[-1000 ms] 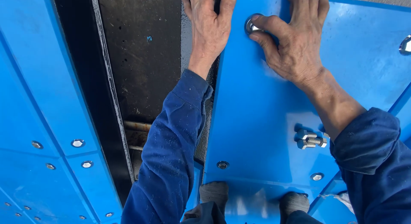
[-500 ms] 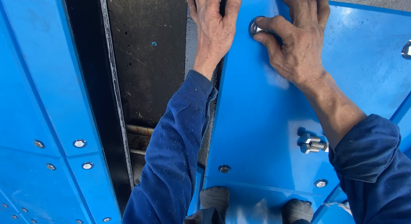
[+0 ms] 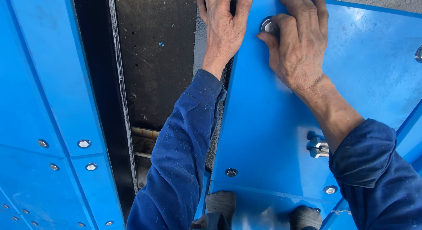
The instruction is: The person kneels on large blue plastic panels mounted to a steel frame and fastens them by hand, picking bolts and washers from a woven sack and inserting them into pre-drilled holes across the panel surface. They reposition panels and continue placing fasteners hole by hole.
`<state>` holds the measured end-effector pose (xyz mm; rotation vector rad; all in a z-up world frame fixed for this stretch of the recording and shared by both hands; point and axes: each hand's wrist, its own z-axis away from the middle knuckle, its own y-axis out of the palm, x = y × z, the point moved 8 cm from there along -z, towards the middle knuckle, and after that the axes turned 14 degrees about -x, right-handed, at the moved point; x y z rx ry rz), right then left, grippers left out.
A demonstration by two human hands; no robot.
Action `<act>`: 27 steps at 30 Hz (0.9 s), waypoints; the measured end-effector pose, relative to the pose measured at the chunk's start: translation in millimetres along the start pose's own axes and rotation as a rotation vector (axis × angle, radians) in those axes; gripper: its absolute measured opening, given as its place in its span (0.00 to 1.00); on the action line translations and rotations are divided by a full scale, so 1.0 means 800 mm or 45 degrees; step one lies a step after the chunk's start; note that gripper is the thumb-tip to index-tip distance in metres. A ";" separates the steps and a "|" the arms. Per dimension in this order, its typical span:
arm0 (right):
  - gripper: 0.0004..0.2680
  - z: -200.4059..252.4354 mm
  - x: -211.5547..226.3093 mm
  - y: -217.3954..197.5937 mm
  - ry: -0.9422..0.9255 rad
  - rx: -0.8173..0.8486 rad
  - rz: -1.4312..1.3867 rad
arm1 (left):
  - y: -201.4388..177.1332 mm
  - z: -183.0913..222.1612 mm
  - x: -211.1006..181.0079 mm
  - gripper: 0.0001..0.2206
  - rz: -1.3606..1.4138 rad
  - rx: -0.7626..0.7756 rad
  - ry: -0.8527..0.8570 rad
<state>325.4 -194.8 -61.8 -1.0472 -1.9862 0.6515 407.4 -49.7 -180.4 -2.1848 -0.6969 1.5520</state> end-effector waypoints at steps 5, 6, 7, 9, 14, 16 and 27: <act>0.11 -0.033 0.004 -0.031 0.419 0.131 -0.241 | 0.011 0.011 0.023 0.19 -0.075 0.056 -0.014; 0.11 -0.027 -0.003 -0.039 0.416 0.124 -0.244 | 0.007 0.007 0.016 0.19 -0.079 0.052 -0.008; 0.10 -0.021 -0.017 -0.049 0.592 0.033 -0.564 | 0.001 0.002 0.007 0.20 -0.030 0.030 -0.002; 0.10 0.005 -0.041 -0.061 0.767 -0.062 -0.868 | -0.002 -0.002 -0.007 0.21 0.038 0.014 0.005; 0.06 0.082 -0.084 -0.056 1.022 -0.203 -0.649 | -0.004 -0.006 -0.009 0.15 0.049 0.077 -0.088; 0.05 0.074 -0.072 -0.056 0.862 -0.215 -0.555 | -0.012 -0.014 -0.024 0.16 0.075 0.094 -0.036; 0.06 0.057 -0.062 -0.056 0.762 -0.166 -0.397 | -0.017 -0.066 -0.086 0.17 -0.231 0.305 -0.030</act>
